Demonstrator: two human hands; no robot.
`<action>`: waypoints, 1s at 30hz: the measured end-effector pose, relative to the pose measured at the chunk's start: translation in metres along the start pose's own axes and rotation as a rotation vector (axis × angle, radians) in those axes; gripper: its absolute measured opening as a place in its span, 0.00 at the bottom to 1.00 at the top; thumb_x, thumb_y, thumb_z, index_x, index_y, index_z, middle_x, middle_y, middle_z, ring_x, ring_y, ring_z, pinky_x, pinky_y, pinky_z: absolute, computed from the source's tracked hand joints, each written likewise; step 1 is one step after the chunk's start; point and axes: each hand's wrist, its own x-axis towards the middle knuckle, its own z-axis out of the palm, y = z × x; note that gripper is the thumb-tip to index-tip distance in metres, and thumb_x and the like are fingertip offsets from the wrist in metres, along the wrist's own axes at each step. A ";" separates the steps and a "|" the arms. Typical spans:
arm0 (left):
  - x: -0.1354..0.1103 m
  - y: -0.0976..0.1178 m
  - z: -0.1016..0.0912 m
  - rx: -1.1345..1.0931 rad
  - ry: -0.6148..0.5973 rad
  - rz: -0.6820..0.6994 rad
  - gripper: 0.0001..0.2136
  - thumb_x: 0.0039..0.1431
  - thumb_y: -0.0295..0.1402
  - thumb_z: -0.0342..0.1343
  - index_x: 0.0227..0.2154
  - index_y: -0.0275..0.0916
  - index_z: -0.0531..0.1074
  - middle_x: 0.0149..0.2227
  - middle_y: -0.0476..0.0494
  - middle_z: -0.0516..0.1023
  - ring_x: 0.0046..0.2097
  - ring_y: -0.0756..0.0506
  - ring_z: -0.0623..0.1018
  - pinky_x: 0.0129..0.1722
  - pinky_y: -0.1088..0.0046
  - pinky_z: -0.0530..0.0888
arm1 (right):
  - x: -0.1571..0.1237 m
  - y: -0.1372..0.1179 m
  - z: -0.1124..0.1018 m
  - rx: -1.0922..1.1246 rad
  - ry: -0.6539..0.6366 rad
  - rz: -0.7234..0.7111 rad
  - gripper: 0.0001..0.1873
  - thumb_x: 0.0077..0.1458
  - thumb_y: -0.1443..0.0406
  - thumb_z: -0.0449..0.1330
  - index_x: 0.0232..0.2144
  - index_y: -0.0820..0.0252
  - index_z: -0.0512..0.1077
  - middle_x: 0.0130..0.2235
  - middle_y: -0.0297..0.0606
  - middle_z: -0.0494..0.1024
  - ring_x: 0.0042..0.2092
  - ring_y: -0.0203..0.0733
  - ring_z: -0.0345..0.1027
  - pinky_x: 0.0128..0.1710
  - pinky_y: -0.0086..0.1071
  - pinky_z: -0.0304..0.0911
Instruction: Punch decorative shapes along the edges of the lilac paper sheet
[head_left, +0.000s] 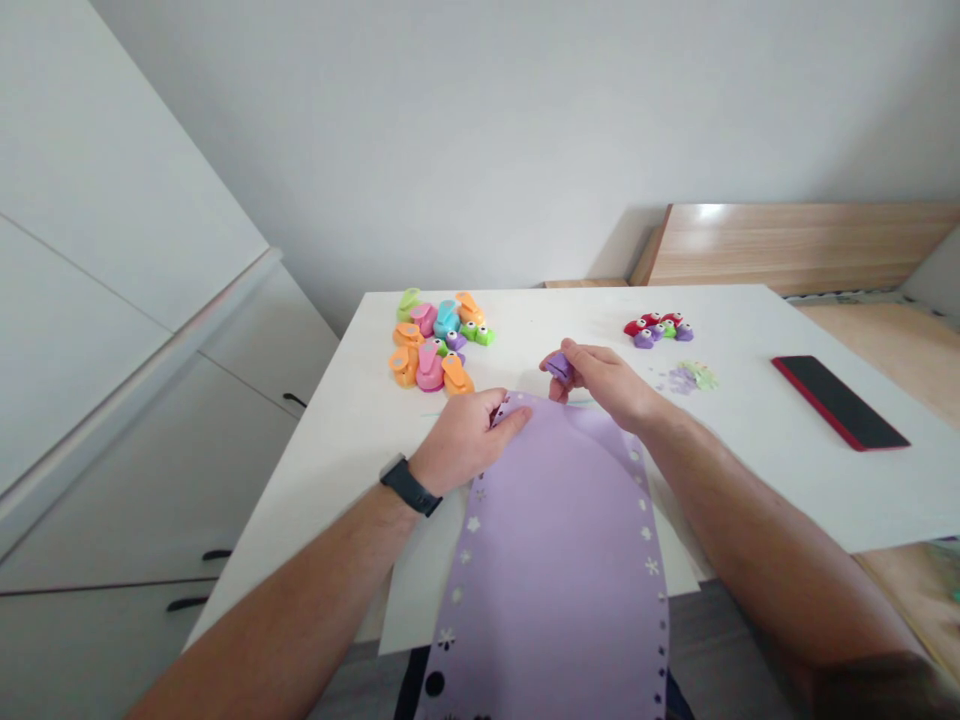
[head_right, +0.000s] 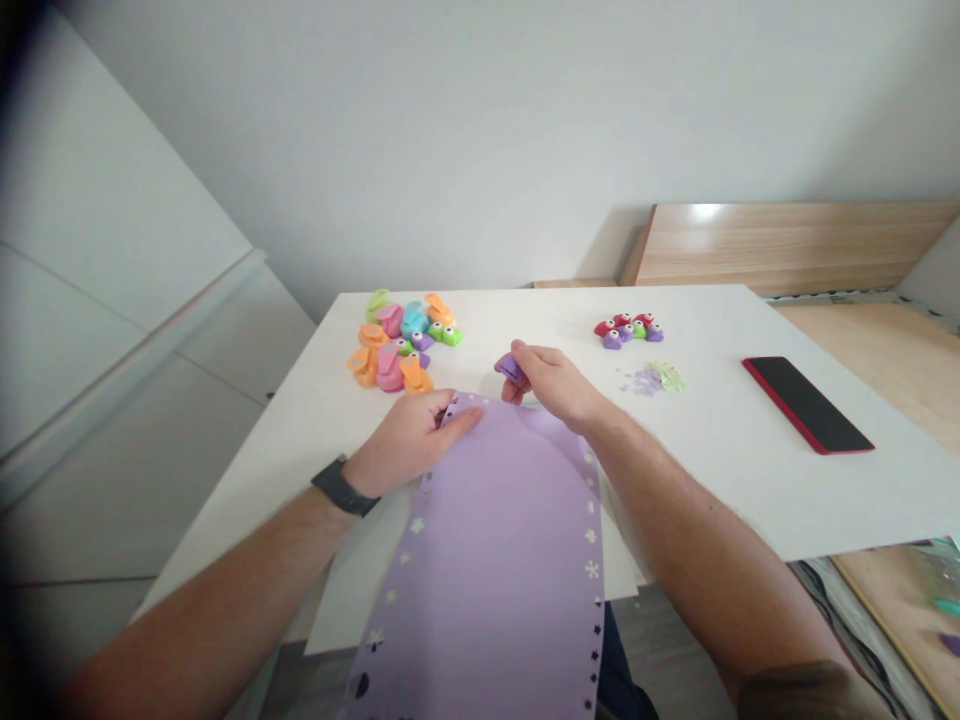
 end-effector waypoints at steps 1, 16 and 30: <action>0.000 0.000 0.000 -0.003 -0.006 0.001 0.18 0.67 0.48 0.54 0.28 0.38 0.72 0.24 0.52 0.70 0.25 0.50 0.66 0.26 0.71 0.56 | 0.000 0.000 0.000 0.005 0.012 0.003 0.32 0.64 0.39 0.55 0.38 0.63 0.76 0.28 0.42 0.80 0.31 0.43 0.74 0.38 0.38 0.69; 0.000 -0.003 0.006 0.058 0.202 0.167 0.16 0.66 0.44 0.61 0.51 0.40 0.77 0.44 0.43 0.83 0.43 0.44 0.80 0.40 0.69 0.74 | -0.002 -0.007 0.002 0.054 -0.005 0.029 0.32 0.67 0.41 0.51 0.36 0.64 0.76 0.28 0.43 0.82 0.25 0.38 0.69 0.28 0.34 0.59; -0.002 0.001 0.010 0.228 0.462 0.511 0.05 0.67 0.34 0.63 0.41 0.39 0.80 0.38 0.44 0.82 0.41 0.45 0.79 0.43 0.67 0.75 | -0.009 -0.007 0.026 0.030 -0.148 0.043 0.33 0.70 0.44 0.48 0.29 0.63 0.77 0.23 0.38 0.77 0.24 0.35 0.66 0.27 0.32 0.54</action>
